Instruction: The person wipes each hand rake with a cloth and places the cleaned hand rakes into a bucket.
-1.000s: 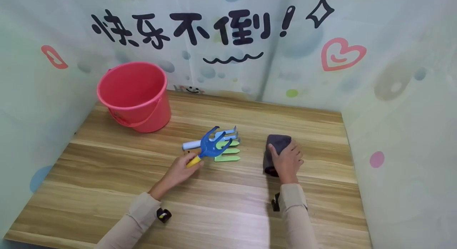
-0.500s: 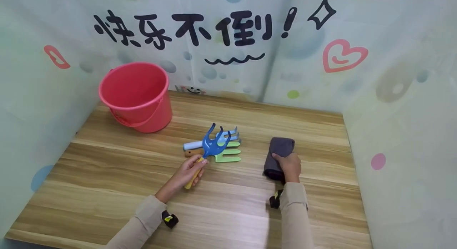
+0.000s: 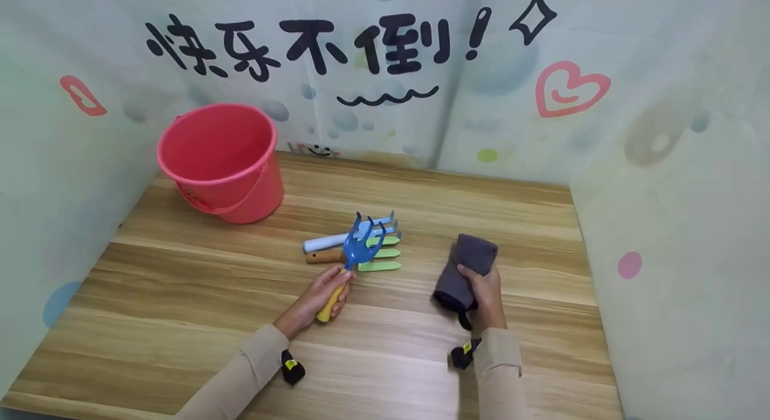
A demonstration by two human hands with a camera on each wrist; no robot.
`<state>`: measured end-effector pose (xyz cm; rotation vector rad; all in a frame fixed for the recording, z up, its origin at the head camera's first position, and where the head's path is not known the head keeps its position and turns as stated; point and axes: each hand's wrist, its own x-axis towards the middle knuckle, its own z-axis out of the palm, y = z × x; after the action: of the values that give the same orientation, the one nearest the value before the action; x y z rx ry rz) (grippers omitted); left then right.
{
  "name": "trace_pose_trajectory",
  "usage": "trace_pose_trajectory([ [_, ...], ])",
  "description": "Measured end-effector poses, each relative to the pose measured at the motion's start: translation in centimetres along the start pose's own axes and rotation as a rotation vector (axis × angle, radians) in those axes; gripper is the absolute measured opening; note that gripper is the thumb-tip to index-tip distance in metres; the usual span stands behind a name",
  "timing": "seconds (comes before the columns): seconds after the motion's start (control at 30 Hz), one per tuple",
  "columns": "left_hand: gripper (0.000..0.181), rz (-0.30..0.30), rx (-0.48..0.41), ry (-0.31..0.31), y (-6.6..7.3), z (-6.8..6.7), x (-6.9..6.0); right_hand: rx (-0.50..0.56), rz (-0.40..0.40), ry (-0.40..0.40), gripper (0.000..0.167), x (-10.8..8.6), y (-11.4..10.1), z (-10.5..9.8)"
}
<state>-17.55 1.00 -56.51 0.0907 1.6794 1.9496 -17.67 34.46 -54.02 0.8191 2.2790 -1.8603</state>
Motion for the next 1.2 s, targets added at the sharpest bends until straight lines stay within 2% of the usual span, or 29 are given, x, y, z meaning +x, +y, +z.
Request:
trace_pose_trajectory([
  [0.1,0.045,0.021,0.028,-0.003,-0.3,0.2,0.3,0.000,-0.057,0.017,0.068,-0.8,0.6,1.2],
  [0.23,0.039,0.062,0.083,-0.002,-0.5,0.6,0.8,-0.034,-0.099,0.007,0.051,-2.3,1.0,3.5],
  [0.3,0.034,0.085,0.115,-0.004,-0.5,0.8,1.0,0.066,-0.078,-0.023,0.040,-3.1,1.2,4.8],
  [0.43,0.029,0.131,0.172,-0.010,-0.7,1.5,1.3,0.364,-0.013,-0.123,0.026,-4.4,1.4,7.0],
  [0.47,0.029,0.140,0.179,-0.010,-0.7,1.6,1.4,0.419,-0.002,-0.147,0.024,-4.6,1.4,7.4],
  [0.53,0.030,0.155,0.194,-0.006,-0.8,1.9,1.4,0.465,0.011,-0.195,0.024,-4.9,1.4,8.1],
  [0.63,0.031,0.173,0.197,-0.001,-1.0,2.1,1.5,0.426,-0.002,-0.278,0.031,-5.2,1.5,9.0],
  [0.77,0.030,0.186,0.209,0.004,-1.0,2.4,1.3,0.352,-0.088,-0.334,0.039,-5.3,1.5,10.2],
  [0.87,0.029,0.185,0.243,0.004,-0.9,2.5,1.2,0.337,-0.128,-0.306,0.038,-5.3,1.5,11.0],
  [1.03,0.031,0.161,0.320,-0.013,-0.8,2.5,1.1,0.311,-0.137,-0.208,0.035,-5.4,1.4,12.2],
  [1.2,0.028,0.168,0.398,0.010,-1.0,2.4,1.2,0.215,-0.139,-0.113,0.038,-5.6,0.9,13.4],
])
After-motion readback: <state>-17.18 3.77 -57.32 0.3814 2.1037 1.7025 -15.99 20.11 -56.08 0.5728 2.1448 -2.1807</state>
